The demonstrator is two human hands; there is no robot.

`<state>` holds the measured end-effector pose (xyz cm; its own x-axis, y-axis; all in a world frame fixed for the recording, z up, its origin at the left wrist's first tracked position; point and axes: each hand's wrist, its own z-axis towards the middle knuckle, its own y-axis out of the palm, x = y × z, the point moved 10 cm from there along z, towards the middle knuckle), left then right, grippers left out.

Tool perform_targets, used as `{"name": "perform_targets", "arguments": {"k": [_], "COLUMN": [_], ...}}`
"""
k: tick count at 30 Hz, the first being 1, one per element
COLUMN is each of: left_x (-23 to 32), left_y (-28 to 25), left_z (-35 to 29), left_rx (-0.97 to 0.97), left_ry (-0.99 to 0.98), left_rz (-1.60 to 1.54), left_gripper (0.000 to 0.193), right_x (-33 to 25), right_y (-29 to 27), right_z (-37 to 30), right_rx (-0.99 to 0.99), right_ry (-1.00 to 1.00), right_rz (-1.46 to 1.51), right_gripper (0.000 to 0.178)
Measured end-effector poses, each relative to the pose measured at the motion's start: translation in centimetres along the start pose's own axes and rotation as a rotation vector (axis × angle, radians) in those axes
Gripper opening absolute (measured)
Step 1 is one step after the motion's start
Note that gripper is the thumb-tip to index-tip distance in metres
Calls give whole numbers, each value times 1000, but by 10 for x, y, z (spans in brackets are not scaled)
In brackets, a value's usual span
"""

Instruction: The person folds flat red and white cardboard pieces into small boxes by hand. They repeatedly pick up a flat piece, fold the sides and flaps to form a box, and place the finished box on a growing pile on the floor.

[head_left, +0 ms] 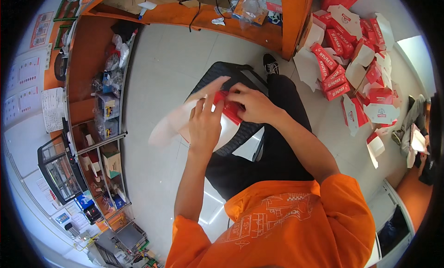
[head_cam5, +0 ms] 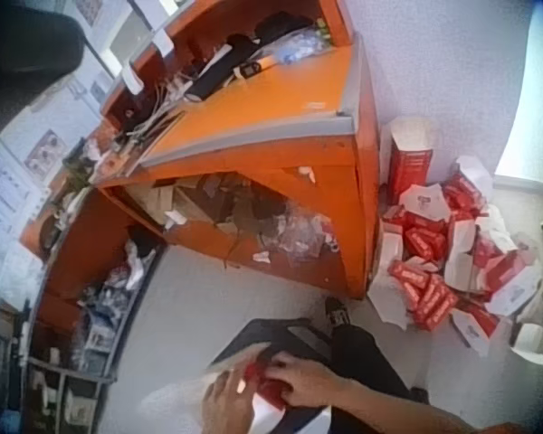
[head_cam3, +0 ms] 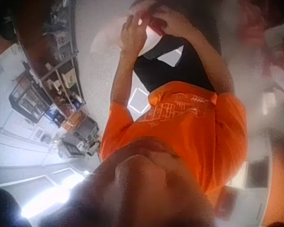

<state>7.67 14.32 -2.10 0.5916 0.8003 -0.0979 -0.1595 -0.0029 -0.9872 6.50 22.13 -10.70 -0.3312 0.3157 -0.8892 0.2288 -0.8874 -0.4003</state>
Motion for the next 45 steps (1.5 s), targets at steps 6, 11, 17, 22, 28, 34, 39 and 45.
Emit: {"name": "perform_targets", "arguments": {"k": [6, 11, 17, 22, 28, 34, 39, 45], "left_x": [-3, -2, -2, -10, -36, -57, -67, -89], "left_y": [13, 21, 42, 50, 0, 20, 15, 13], "left_z": [-16, -29, -28, -35, -95, -191, -188, -190], "left_rx": [49, 21, -139, -168, 211, 573, 439, 251], "left_ry": [81, 91, 82, -53, -554, -1175, -1038, -906], "left_rz": [-170, -219, -112, -126, -233, -459, -282, -196], "left_gripper": [22, 19, 17, 23, 41, 23, 22, 23], "right_x": [-23, -21, 21, 24, -16, -13, 9, 243], "right_y": [14, 14, 29, 25, 6, 21, -45, -159], "right_z": [9, 11, 3, -9, -18, -19, -30, -132], "right_rx": [-22, 161, 131, 140, 289, 187, 298, 1047], "right_ry": [-83, -105, 120, 212, -36, 64, 134, 725], "right_rz": [-367, -228, 263, 408, -23, -83, 341, 108], "right_gripper": [26, 13, 12, 20, 25, 25, 17, 13]}}
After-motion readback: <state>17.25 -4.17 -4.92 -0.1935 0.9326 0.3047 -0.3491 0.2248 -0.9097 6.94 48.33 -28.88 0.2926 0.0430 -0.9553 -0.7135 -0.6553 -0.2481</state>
